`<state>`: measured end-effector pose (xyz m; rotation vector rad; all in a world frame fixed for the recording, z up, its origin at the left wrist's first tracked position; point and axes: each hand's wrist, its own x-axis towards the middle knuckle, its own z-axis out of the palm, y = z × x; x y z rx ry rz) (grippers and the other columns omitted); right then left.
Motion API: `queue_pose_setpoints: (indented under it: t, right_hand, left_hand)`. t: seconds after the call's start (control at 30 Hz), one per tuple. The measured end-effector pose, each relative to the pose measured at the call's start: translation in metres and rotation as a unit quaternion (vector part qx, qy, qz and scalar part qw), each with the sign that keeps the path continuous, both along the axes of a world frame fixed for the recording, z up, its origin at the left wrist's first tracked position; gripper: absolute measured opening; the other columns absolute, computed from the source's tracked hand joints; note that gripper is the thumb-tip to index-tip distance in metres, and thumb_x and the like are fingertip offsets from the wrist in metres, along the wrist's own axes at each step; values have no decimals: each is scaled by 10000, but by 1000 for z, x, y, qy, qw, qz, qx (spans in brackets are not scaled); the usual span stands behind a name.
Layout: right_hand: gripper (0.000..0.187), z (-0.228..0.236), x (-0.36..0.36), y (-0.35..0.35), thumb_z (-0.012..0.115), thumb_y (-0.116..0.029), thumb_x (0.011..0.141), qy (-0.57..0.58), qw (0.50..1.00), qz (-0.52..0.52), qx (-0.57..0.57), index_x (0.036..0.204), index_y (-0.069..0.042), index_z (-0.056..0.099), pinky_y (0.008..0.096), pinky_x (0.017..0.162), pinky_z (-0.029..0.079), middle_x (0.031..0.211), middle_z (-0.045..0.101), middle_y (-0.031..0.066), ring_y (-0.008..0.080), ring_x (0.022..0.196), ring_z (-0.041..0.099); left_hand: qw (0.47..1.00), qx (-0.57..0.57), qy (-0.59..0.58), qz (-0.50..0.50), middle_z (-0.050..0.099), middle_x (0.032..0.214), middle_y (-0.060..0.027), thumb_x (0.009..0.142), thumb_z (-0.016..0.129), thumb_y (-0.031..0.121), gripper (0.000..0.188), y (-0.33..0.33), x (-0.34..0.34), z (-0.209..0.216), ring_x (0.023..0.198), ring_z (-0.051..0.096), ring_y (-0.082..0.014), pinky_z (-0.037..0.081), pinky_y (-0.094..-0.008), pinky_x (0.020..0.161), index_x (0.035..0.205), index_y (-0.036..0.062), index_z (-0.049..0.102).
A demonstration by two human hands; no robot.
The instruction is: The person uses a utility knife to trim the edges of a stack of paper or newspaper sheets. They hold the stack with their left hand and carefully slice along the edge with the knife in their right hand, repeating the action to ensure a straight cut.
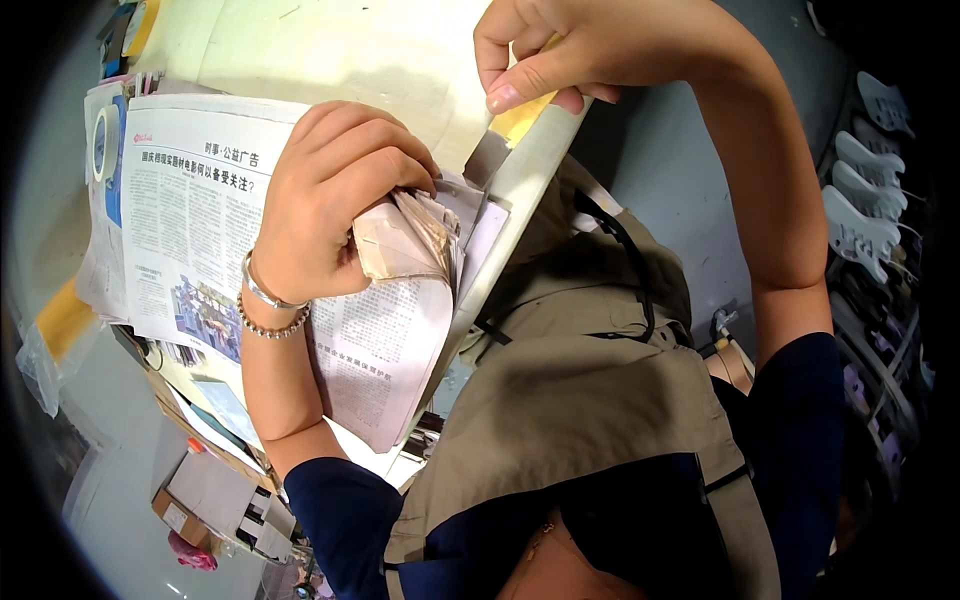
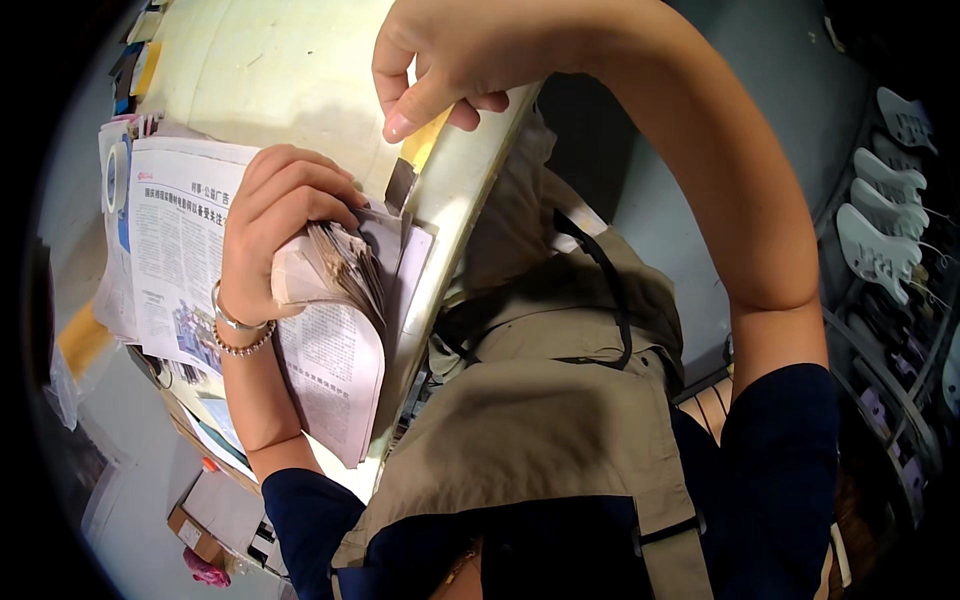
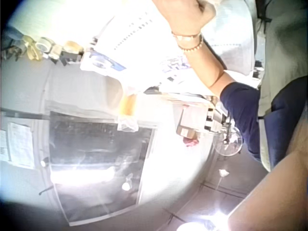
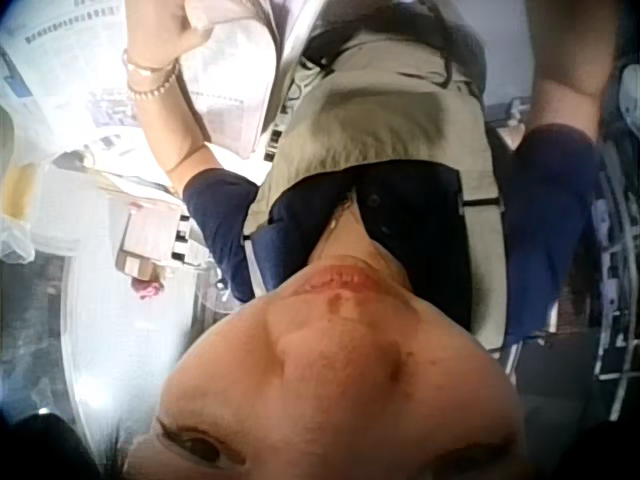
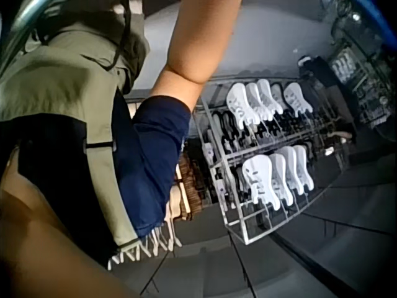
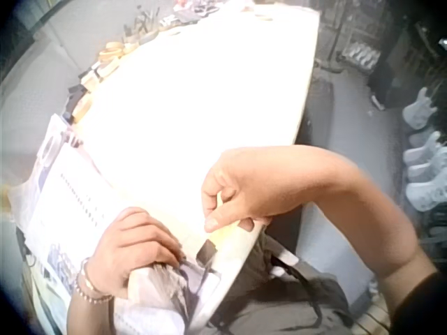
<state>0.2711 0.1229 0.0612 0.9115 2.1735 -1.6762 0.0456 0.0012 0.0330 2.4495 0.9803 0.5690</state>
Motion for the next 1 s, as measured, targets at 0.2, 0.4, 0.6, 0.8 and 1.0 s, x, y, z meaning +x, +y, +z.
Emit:
queue_pose_setpoints:
  t: [0.2, 0.4, 0.6, 0.8, 1.0]
  right_hand:
    - [207, -25, -4, -5, 689, -198, 896, 100, 992, 36, -64, 889, 9, 687, 245, 521, 428, 641, 636, 62, 112, 554, 557]
    - [228, -28, -1, -18, 682, -197, 903, 88, 993, 6, -79, 884, 29, 668, 254, 526, 444, 630, 633, 75, 125, 561, 579]
    - [183, -44, 5, -46, 711, -183, 865, 144, 989, -5, 43, 914, -9, 688, 286, 489, 456, 656, 656, 92, 142, 513, 579]
    - [180, -42, -2, -99, 705, -153, 861, 152, 986, -44, -44, 889, 22, 677, 285, 483, 469, 674, 673, 112, 152, 498, 602]
    - [169, -47, -21, -174, 697, -137, 865, 175, 976, -60, -115, 862, 30, 670, 297, 502, 513, 645, 660, 116, 164, 496, 631]
  left_hand:
    - [1000, -20, -6, 5, 654, 898, -50, 603, 654, 152, 238, 0, 0, -4, 851, 588, -291, 439, -382, 819, 823, 73, 609]
    - [1000, -21, 0, -2, 666, 910, -93, 598, 666, 497, 504, -1, -8, -10, 929, 614, -313, 448, -405, 840, 810, 41, 627]
    - [1000, -21, -12, -3, 638, 863, -105, 627, 617, 596, 605, 0, -11, -13, 888, 609, -315, 446, -405, 831, 812, 20, 620]
    - [991, -109, -71, 30, 632, 817, -111, 669, 643, 604, 608, 4, -17, -21, 812, 558, -264, 443, -349, 788, 809, 15, 595]
    - [933, -166, -318, 41, 585, 696, -63, 841, 734, 145, 252, 4, -21, -31, 664, 521, -161, 445, -275, 579, 670, 56, 572]
